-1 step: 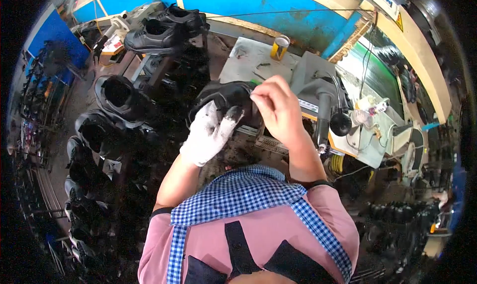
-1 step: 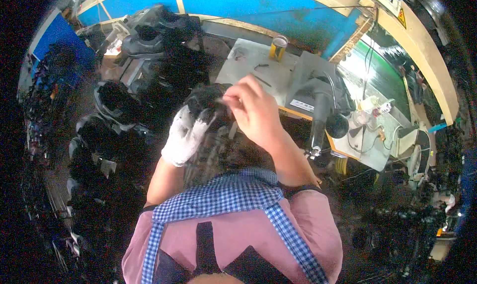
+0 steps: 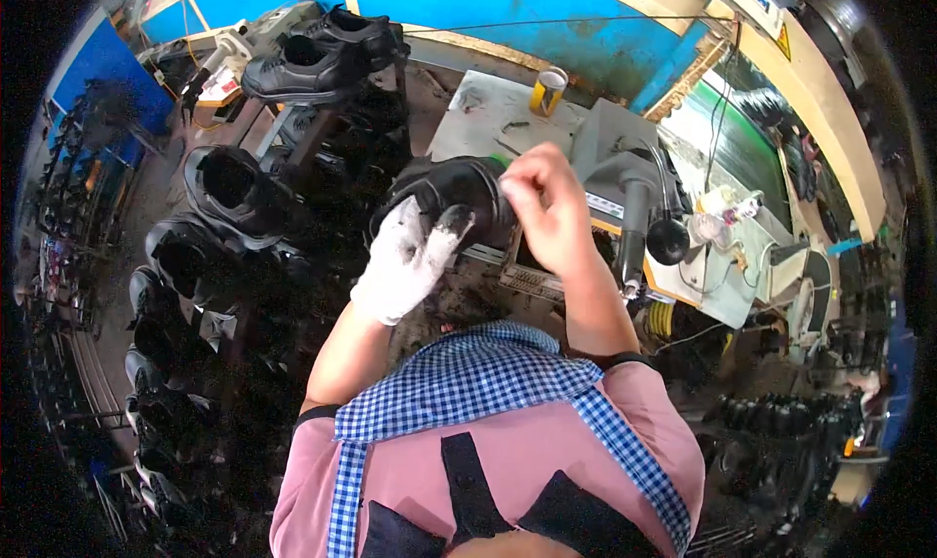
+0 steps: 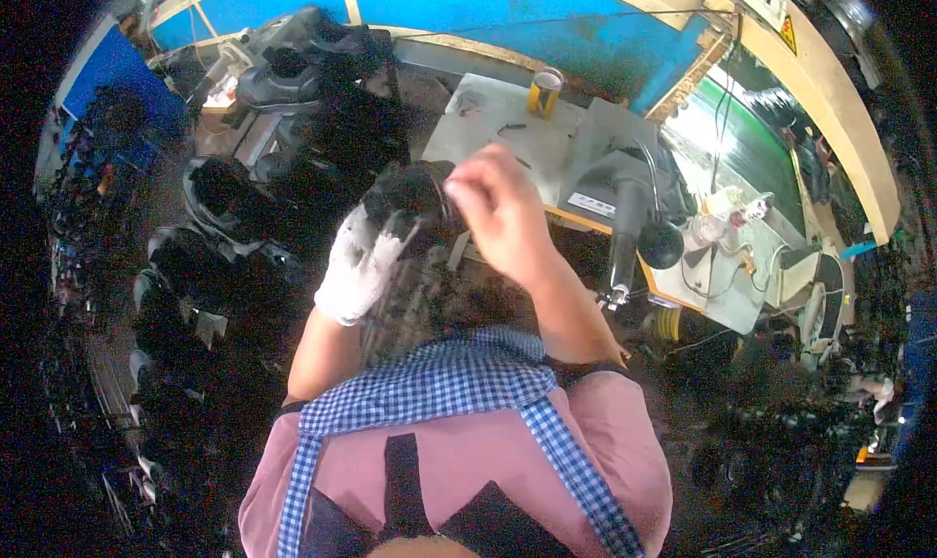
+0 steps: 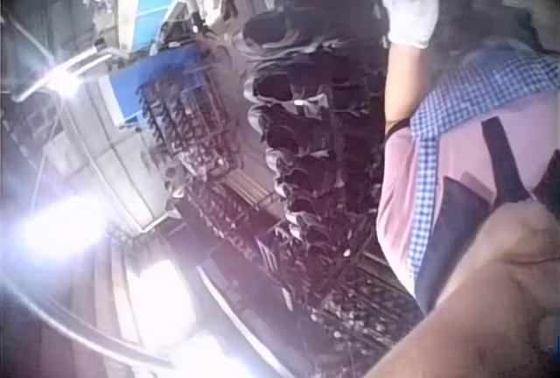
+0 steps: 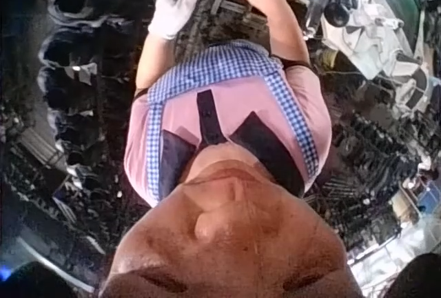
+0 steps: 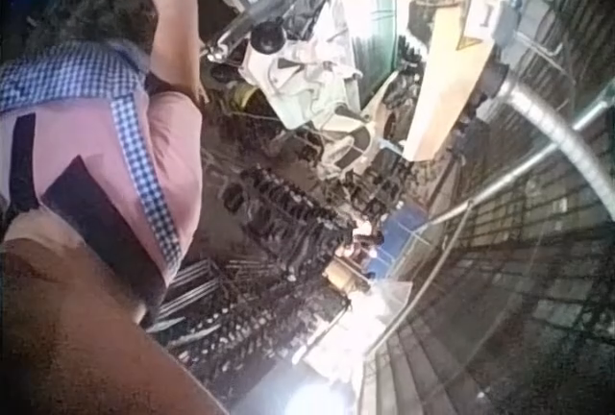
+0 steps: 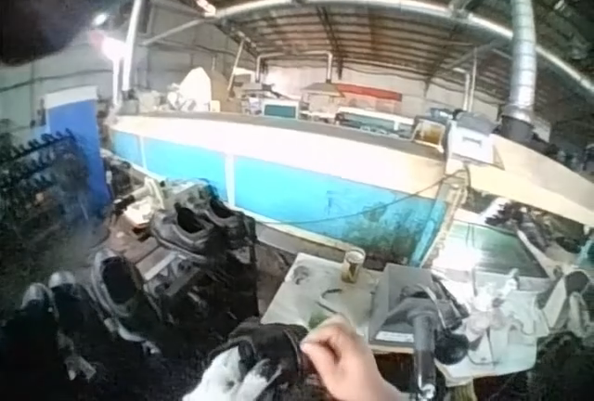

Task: Trim and clean excess material from shoe soles using a manual trimming tool.

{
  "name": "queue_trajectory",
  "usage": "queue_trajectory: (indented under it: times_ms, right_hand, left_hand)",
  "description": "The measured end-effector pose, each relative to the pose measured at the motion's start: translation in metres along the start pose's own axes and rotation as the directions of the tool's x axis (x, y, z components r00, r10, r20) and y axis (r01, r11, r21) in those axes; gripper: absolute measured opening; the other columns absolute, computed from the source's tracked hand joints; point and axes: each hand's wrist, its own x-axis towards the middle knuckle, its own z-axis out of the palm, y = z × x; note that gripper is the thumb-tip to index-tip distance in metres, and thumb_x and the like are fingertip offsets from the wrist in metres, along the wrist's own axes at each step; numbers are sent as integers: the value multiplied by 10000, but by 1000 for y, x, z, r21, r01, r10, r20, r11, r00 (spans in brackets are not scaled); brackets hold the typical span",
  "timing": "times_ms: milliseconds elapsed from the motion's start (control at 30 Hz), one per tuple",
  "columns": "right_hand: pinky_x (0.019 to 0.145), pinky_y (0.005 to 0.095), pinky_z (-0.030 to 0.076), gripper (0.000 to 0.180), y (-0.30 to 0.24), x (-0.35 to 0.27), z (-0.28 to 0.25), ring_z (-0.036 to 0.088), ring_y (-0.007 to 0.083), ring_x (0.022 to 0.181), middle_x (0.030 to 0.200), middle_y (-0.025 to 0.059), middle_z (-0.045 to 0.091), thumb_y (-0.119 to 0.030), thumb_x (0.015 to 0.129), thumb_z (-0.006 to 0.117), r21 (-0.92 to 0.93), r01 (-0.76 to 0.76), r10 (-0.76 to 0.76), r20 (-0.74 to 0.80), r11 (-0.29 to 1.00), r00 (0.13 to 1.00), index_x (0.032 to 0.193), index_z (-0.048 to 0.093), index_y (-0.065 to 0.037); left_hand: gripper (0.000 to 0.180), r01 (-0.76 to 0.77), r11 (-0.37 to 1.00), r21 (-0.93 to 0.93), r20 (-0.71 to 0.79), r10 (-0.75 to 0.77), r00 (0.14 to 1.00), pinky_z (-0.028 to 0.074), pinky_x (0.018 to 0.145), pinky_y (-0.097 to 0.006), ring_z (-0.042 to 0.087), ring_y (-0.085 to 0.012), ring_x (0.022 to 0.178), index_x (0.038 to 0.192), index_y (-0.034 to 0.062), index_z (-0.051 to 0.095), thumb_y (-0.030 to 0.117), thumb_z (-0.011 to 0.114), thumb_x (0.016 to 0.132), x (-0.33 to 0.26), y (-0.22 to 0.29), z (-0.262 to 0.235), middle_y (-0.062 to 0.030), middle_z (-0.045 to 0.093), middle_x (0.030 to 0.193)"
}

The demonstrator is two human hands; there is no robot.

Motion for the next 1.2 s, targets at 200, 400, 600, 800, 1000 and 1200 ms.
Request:
queue_trajectory:
  times_ms: [200, 400, 600, 800, 1000, 1200]
  right_hand:
    - [497, 205, 373, 344, -32, -17, -9, 464, 73, 615, 796, 1, 499, -67, 760, 745, 82, -319, 310, 104, 944, 945, 1048, 560, -82]
    - [525, 265, 414, 207, -4, -29, -3, 498, 106, 593, 819, 42, 588, -108, 843, 669, 25, -370, 369, 28, 929, 929, 1015, 570, -48]
    - [957, 355, 441, 538, 6, -61, -5, 586, 230, 1043, 1172, 91, 606, -339, 910, 576, 419, -905, 800, 517, 74, 305, 1343, 448, -46]
    - [966, 423, 457, 641, 54, -141, 21, 562, 271, 1119, 1280, 114, 552, -552, 923, 409, 620, -735, 573, 719, -274, 393, 1336, 460, -65]
    - [1009, 463, 427, 706, 114, -190, 29, 485, 294, 1226, 1351, 156, 481, -597, 892, 446, 710, -635, 517, 683, -304, 516, 1376, 417, -84]
    - [941, 412, 456, 547, 82, -172, 42, 541, 261, 1111, 1258, 102, 547, -468, 929, 464, 615, -670, 672, 704, -415, 231, 1303, 486, -69]
  left_hand:
    - [308, 125, 953, -276, -3, -131, 991, 434, 930, -336, 583, -248, 1030, 1201, -10, 554, 117, 494, 926, -8, 4, 6, -152, 614, 1142]
    - [355, 57, 994, -90, -4, -57, 998, 417, 953, -320, 554, -205, 1095, 1250, -13, 522, 101, 523, 914, -14, -11, 7, -137, 594, 1194]
    - [119, -453, 515, 728, 365, 268, 892, 486, 557, -398, 584, -277, 608, 738, 50, 585, 165, 615, 736, -35, -28, 24, -110, 541, 659]
    - [106, -360, 747, 559, 439, 102, 893, 531, 670, -387, 640, -269, 756, 852, 73, 615, 156, 605, 787, -39, -19, 30, -115, 613, 812]
    - [530, -116, 931, 345, -459, 275, 845, 443, 945, -368, 550, -282, 1093, 1237, 2, 491, 131, 702, 768, -40, -16, -27, -167, 554, 1185]
    - [652, 10, 902, -431, -416, -208, 885, 374, 1016, -321, 500, -172, 1139, 1325, 2, 400, 134, 726, 777, -43, -18, -25, -89, 522, 1232]
